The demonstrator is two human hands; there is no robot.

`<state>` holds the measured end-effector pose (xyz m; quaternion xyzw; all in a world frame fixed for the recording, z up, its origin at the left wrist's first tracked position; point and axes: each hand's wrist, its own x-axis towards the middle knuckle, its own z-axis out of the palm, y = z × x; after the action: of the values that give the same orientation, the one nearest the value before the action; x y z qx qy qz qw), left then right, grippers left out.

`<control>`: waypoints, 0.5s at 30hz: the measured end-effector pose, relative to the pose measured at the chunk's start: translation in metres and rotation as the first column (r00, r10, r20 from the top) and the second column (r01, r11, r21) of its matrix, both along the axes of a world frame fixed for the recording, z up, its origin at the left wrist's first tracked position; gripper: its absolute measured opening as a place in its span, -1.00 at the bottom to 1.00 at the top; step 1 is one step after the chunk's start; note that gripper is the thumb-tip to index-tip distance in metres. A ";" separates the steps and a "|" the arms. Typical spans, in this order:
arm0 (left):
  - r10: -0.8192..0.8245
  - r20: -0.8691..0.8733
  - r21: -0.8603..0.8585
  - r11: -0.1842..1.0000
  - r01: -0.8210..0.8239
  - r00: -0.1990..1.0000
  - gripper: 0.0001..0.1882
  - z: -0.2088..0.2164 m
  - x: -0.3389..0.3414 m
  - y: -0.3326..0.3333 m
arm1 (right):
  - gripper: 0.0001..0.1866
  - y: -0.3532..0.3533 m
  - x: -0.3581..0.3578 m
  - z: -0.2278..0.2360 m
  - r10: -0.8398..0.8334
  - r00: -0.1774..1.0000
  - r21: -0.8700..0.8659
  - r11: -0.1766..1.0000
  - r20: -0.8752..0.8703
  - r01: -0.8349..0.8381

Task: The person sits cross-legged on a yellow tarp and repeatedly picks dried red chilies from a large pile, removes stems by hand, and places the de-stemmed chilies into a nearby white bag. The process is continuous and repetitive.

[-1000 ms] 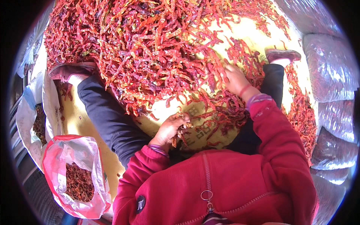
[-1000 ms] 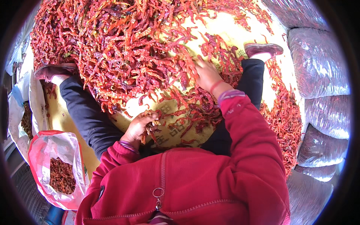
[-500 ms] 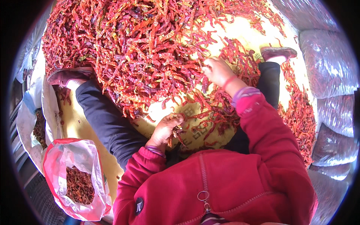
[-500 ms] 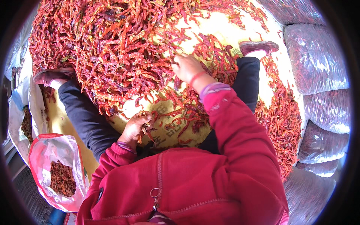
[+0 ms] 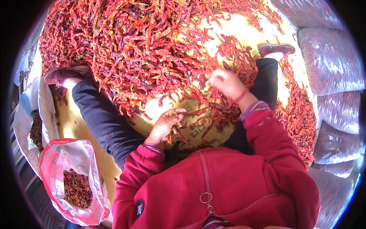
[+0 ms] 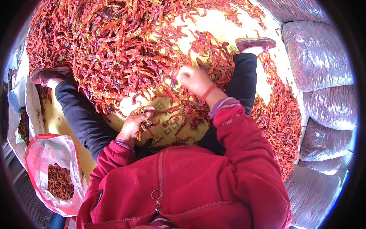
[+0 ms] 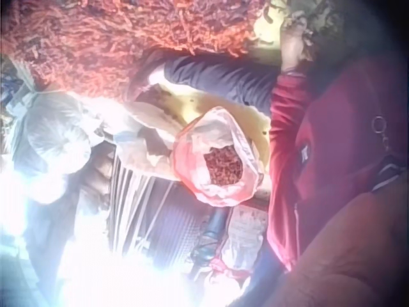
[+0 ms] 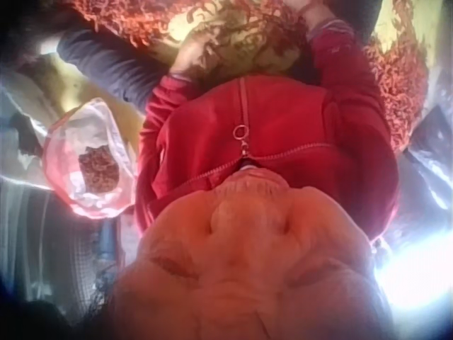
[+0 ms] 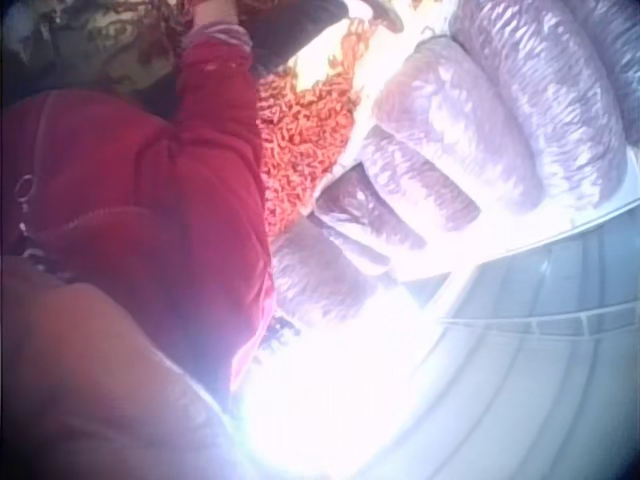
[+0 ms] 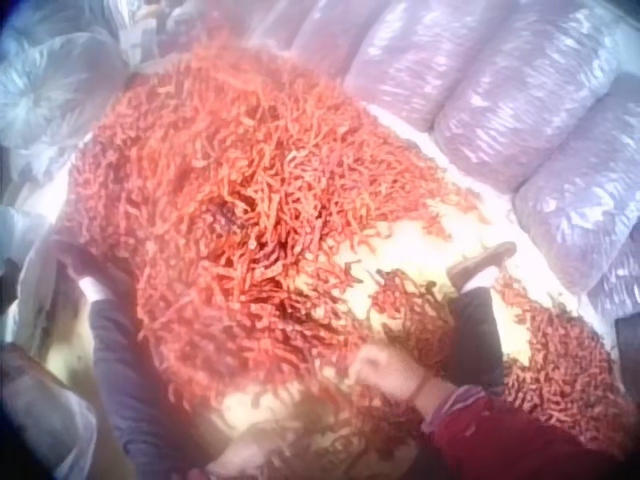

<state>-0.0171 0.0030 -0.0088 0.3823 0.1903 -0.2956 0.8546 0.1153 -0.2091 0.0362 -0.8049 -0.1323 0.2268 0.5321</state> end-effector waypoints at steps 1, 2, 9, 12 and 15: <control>0.003 -0.005 0.008 1.000 -0.003 1.000 -0.77 0.005 0.000 -0.004 | -0.90 0.010 -0.016 -0.001 0.103 0.995 -0.099 0.990 -0.005 -0.103; 0.009 -0.010 0.017 1.000 -0.009 1.000 -0.75 0.008 0.000 -0.006 | -0.89 0.020 -0.032 0.004 0.246 0.968 -0.189 0.954 0.048 -0.233; 0.129 -0.053 0.032 0.991 -0.128 0.990 -0.82 0.005 0.000 -0.002 | -0.90 0.053 -0.058 -0.004 0.414 0.899 -0.125 0.909 0.143 -0.398; 0.119 -0.075 0.049 0.992 -0.116 0.990 -0.86 -0.005 -0.002 0.000 | -0.75 0.051 -0.005 -0.015 0.246 0.947 -0.277 0.943 0.208 -0.184; 0.062 -0.087 0.059 0.997 -0.057 0.994 -0.86 0.003 0.004 -0.002 | -0.64 0.055 0.036 -0.042 0.163 0.824 -0.439 0.891 0.543 0.113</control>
<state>-0.0130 0.0006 -0.0054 0.3868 0.2478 -0.2810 0.8426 0.1518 -0.1543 -0.0059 -0.9348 -0.2385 0.0092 0.2631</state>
